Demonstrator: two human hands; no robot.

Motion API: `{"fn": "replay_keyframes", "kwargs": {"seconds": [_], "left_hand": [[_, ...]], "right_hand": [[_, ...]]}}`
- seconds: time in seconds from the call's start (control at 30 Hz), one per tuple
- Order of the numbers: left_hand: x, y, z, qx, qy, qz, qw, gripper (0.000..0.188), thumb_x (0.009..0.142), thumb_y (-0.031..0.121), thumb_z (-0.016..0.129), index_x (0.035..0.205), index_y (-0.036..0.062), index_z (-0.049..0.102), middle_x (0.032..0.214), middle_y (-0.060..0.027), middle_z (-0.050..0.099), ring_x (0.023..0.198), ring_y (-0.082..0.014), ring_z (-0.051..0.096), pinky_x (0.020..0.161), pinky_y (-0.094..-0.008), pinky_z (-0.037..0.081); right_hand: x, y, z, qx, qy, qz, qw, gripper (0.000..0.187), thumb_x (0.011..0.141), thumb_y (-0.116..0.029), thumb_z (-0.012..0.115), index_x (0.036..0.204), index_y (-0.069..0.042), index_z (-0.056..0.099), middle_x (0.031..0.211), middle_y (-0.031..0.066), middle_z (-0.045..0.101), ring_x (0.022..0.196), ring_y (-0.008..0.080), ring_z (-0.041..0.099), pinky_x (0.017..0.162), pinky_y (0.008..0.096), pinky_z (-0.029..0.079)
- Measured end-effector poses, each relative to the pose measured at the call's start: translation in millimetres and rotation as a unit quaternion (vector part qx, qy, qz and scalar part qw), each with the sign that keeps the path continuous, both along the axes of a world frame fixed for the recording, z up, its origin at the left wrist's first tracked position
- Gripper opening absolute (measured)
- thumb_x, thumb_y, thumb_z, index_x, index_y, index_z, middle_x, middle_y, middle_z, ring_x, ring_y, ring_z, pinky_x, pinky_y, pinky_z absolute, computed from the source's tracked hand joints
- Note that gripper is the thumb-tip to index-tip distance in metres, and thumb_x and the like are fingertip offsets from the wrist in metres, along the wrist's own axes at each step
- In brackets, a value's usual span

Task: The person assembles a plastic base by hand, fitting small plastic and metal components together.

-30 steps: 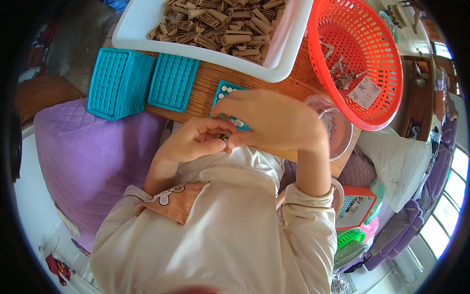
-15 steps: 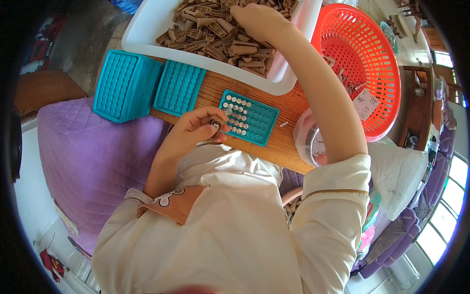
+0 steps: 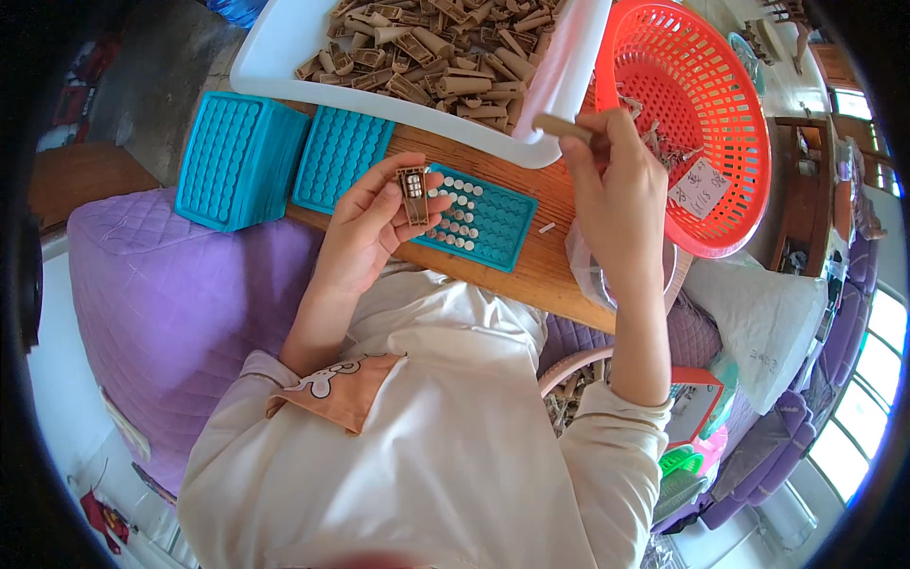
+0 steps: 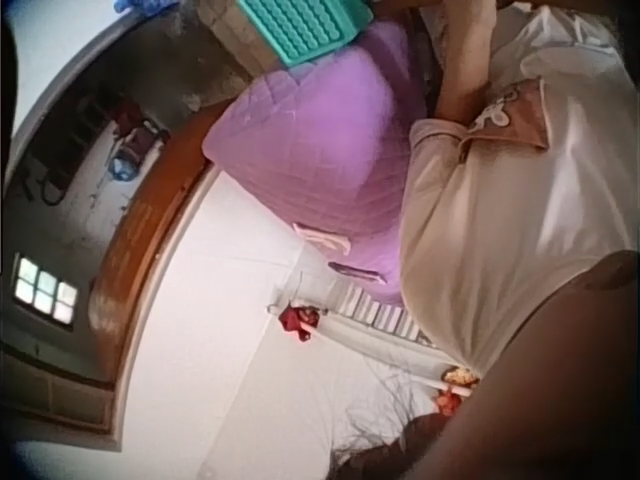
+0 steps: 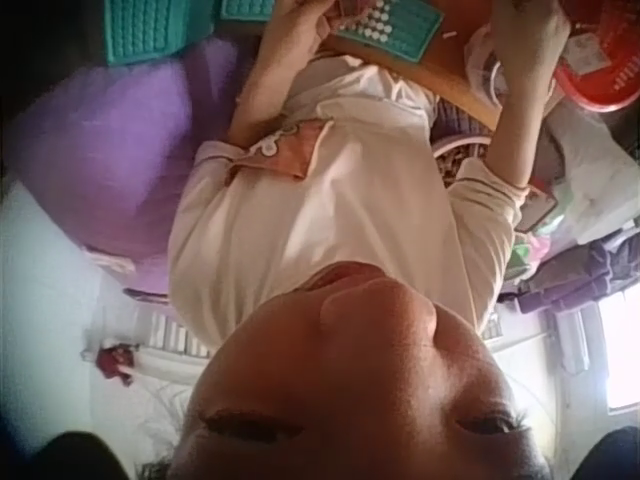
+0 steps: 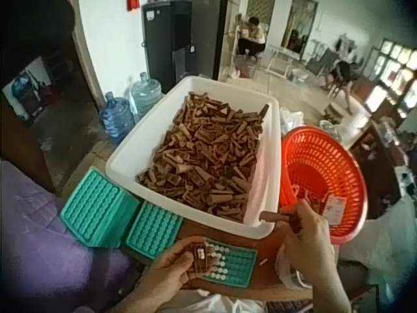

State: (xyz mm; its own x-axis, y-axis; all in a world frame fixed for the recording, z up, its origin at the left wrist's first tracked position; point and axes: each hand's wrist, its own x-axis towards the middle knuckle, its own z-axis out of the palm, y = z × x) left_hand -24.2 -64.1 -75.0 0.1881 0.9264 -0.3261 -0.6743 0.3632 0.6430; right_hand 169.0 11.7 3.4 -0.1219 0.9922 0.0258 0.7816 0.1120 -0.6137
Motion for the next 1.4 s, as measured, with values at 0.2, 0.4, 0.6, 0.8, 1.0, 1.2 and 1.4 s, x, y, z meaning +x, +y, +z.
{"fn": "replay_keyframes", "kwargs": {"seconds": [0.2, 0.4, 0.6, 0.8, 1.0, 1.2, 1.4], "left_hand": [[11.6, 2.6, 4.3, 0.031, 0.011, 0.047, 0.998, 0.031, 0.088, 0.013, 0.041, 0.117, 0.0010, 0.039, 0.108, -0.0145, 0.051, 0.101, -0.0249, 0.052, 0.084, -0.0339, 0.045], [19.3, -0.5, 10.1, 0.057, 0.002, 0.091, 0.994, 0.035, 0.085, 0.011, 0.047, 0.118, 0.0013, 0.039, 0.107, -0.0132, 0.052, 0.102, -0.0257, 0.051, 0.086, -0.0338, 0.044], [24.5, -3.1, 11.2, 0.105, 0.050, 0.101, 0.988, 0.034, 0.085, 0.012, 0.050, 0.116, 0.0019, 0.042, 0.106, -0.0112, 0.053, 0.097, -0.0135, 0.051, 0.080, -0.0246, 0.042], [33.3, -5.6, 12.9, 0.156, 0.058, 0.101, 0.981, 0.035, 0.082, 0.008, 0.052, 0.114, -0.0001, 0.041, 0.108, -0.0094, 0.052, 0.097, -0.0107, 0.050, 0.082, -0.0227, 0.040], [38.7, -3.5, 21.8, 0.182, 0.089, 0.086, 0.975, 0.033, 0.083, 0.006, 0.052, 0.113, -0.0012, 0.041, 0.107, -0.0081, 0.051, 0.095, -0.0097, 0.049, 0.081, -0.0222, 0.040], [44.0, -3.0, 22.8, 0.214, 0.135, 0.086, 0.963, 0.033, 0.084, 0.007, 0.051, 0.114, -0.0015, 0.041, 0.104, -0.0080, 0.052, 0.094, -0.0102, 0.050, 0.081, -0.0229, 0.040], [56.5, -6.8, 21.1, 0.218, 0.190, 0.116, 0.950, 0.034, 0.083, 0.011, 0.052, 0.113, -0.0038, 0.043, 0.106, -0.0110, 0.052, 0.093, -0.0123, 0.051, 0.079, -0.0225, 0.041]], "right_hand": [[7.3, -15.8, -21.5, 0.076, -0.001, -0.012, 0.997, 0.015, 0.075, -0.006, 0.057, 0.086, 0.002, 0.052, 0.078, 0.0141, 0.057, 0.070, 0.0246, 0.057, 0.062, 0.0306, 0.044], [4.4, -19.7, -28.2, 0.104, 0.002, -0.054, 0.993, 0.017, 0.073, -0.006, 0.060, 0.088, 0.000, 0.057, 0.082, 0.0131, 0.057, 0.071, 0.0225, 0.057, 0.062, 0.0284, 0.045], [-7.4, -43.7, -43.3, 0.048, 0.262, -0.100, 0.959, 0.023, 0.073, -0.002, 0.061, 0.096, 0.000, 0.058, 0.088, 0.0068, 0.058, 0.077, 0.0131, 0.055, 0.064, 0.0237, 0.044], [-39.6, -77.7, -47.5, -0.030, 0.457, -0.057, 0.887, 0.027, 0.072, 0.003, 0.061, 0.099, 0.003, 0.056, 0.095, 0.0087, 0.055, 0.087, 0.0142, 0.053, 0.076, 0.0242, 0.044], [-42.9, -76.7, -48.5, -0.047, 0.463, -0.051, 0.884, 0.028, 0.074, 0.003, 0.059, 0.101, 0.003, 0.055, 0.096, 0.0096, 0.054, 0.088, 0.0141, 0.053, 0.074, 0.0245, 0.047], [-42.8, -77.2, -54.1, -0.055, 0.458, -0.062, 0.885, 0.027, 0.071, 0.005, 0.061, 0.098, 0.003, 0.056, 0.093, 0.0094, 0.055, 0.083, 0.0140, 0.054, 0.073, 0.0242, 0.048], [-40.5, -76.5, -56.0, -0.006, 0.384, -0.045, 0.922, 0.027, 0.066, 0.004, 0.064, 0.091, 0.002, 0.055, 0.085, 0.0095, 0.056, 0.072, 0.0163, 0.055, 0.062, 0.0262, 0.047]]}}
